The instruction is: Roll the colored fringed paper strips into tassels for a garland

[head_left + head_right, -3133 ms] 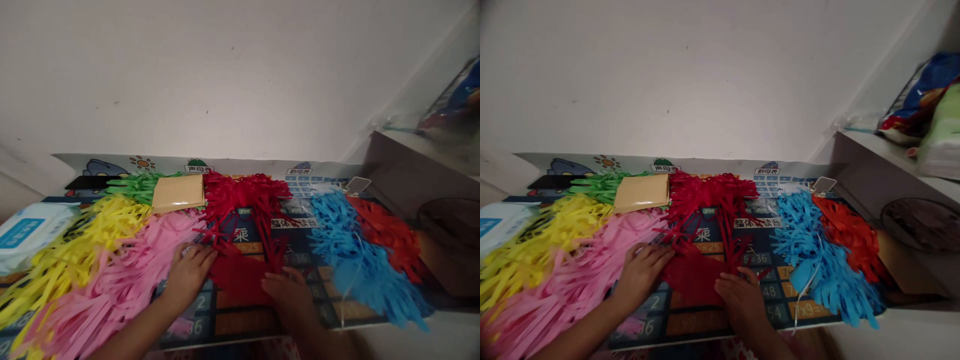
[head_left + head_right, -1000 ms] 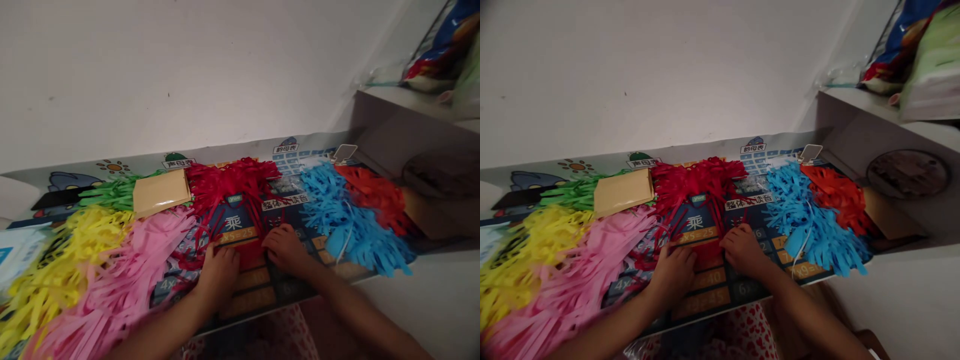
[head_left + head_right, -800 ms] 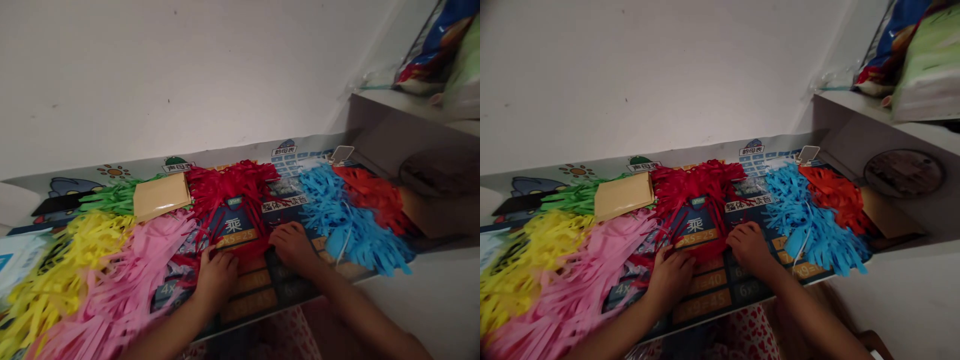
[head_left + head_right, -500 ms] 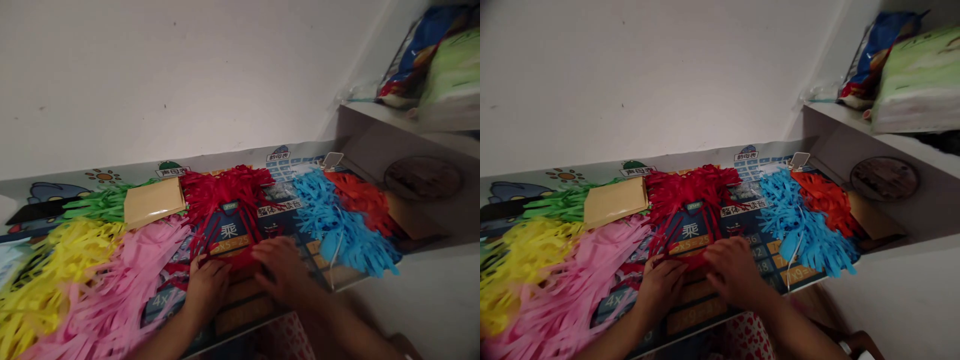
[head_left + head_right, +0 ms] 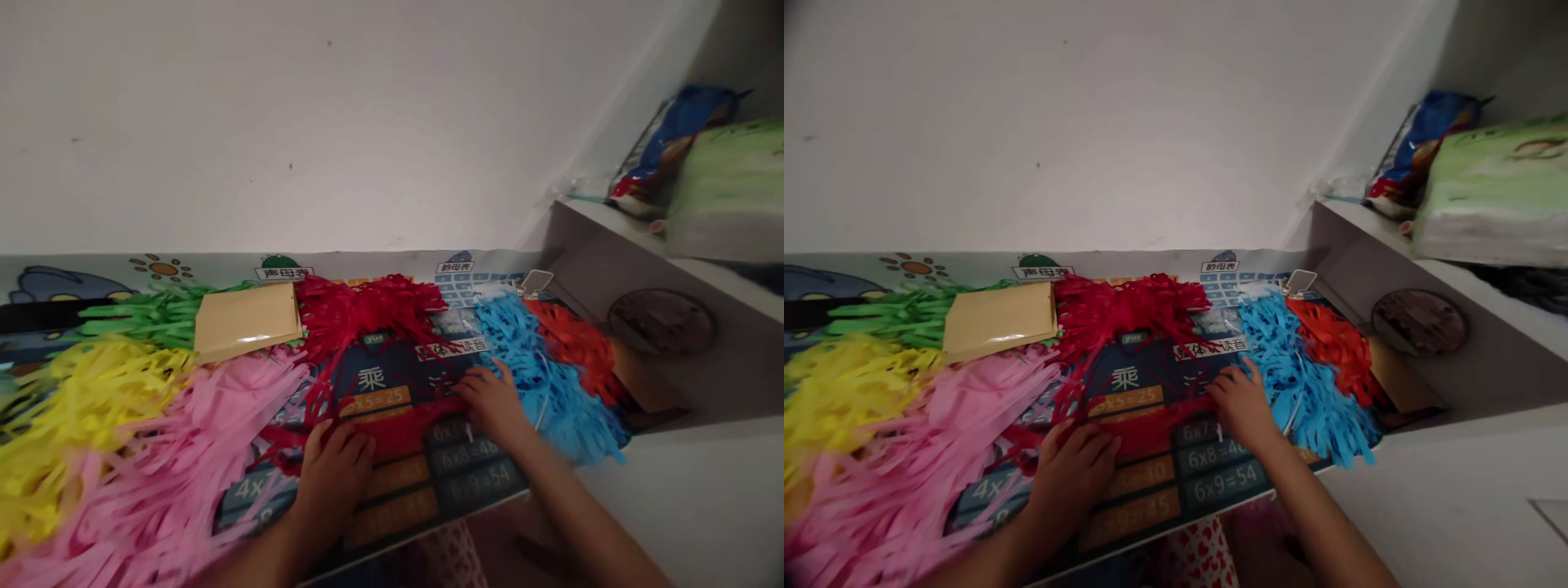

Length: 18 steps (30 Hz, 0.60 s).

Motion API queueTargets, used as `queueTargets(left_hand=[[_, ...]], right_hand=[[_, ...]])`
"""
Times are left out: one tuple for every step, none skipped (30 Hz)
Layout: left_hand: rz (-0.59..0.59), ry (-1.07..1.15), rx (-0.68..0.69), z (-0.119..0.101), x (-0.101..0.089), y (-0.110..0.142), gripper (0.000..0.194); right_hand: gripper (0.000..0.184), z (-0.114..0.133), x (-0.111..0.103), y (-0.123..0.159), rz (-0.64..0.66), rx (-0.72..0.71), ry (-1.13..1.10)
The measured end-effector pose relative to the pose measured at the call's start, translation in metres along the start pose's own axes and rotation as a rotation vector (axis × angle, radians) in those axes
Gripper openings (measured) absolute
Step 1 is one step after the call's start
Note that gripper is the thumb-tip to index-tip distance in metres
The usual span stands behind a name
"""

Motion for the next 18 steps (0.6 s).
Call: queueTargets(left_hand=[[-0.001,-0.032,0.004,-0.004,0.000,-0.001,0.028],[-0.004,-0.063,0.009,-0.007,0.000,-0.001,0.027],[-0.008,-0.086,0.010,-0.009,0.000,-0.002,0.026],[-0.012,-0.098,0.008,-0.011,0.000,-0.002,0.025],[-0.021,-0.106,0.000,-0.011,0.000,-0.002,0.023],[-0.023,-0.111,-0.007,-0.012,0.000,-0.002,0.022],[-0.017,-0.113,-0.009,-0.012,0.000,-0.002,0.021],[-0.008,-0.114,-0.009,-0.013,0.000,-0.002,0.020],[0.002,-0.115,-0.007,-0.013,-0.001,-0.002,0.020],[0.006,-0.115,0.000,-0.014,-0.002,-0.001,0.020],[0.003,-0.116,0.008,-0.015,-0.003,-0.001,0.020],[-0.003,-0.118,0.012,-0.016,-0.005,-0.001,0.020],[-0.016,-0.122,0.015,-0.016,-0.008,-0.002,0.021],[-0.028,-0.126,0.018,-0.017,-0.010,-0.002,0.021],[-0.033,-0.132,0.021,-0.018,-0.011,-0.003,0.020],[-0.035,-0.137,0.026,-0.019,-0.012,-0.003,0.020],[-0.033,-0.143,0.030,-0.020,-0.011,-0.004,0.019],[-0.028,-0.145,0.031,-0.021,-0.010,-0.005,0.019]], right_hand=[[0.039,-0.007,-0.006,0.003,-0.002,0.044,0.044],[0.043,-0.008,-0.012,0.007,-0.029,0.096,0.083],[0.046,-0.003,-0.017,0.010,-0.074,0.130,0.102],[0.048,0.009,-0.020,0.014,-0.110,0.134,0.084],[0.049,0.028,-0.020,0.017,-0.132,0.104,0.035],[0.049,0.052,-0.017,0.020,-0.134,0.010,-0.061],[0.046,0.077,-0.010,0.023,-0.092,-0.079,-0.176],[0.041,0.100,-0.002,0.026,-0.099,-0.153,-0.251],[0.036,0.117,0.006,0.027,-0.153,-0.172,-0.284],[0.030,0.126,0.014,0.029,-0.193,-0.164,-0.315],[0.025,0.128,0.021,0.031,-0.219,-0.144,-0.327],[0.022,0.123,0.026,0.033,-0.241,-0.111,-0.323],[0.021,0.112,0.027,0.035,-0.255,-0.078,-0.307],[0.021,0.099,0.026,0.038,-0.268,-0.038,-0.277],[0.022,0.085,0.021,0.041,-0.279,0.017,-0.235],[0.022,0.074,0.015,0.044,-0.295,0.075,-0.193],[0.022,0.068,0.007,0.045,-0.302,0.125,-0.159],[0.023,0.068,0.001,0.046,-0.289,0.150,-0.142]])
Point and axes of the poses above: each hand's wrist, its own y-axis away from the middle knuckle, its own x-axis out of the palm, z = x × y, the point moved 3 cm from there along -y, towards the middle knuckle, and after that the axes turned 4 degrees about x, right-handed, at the moved point
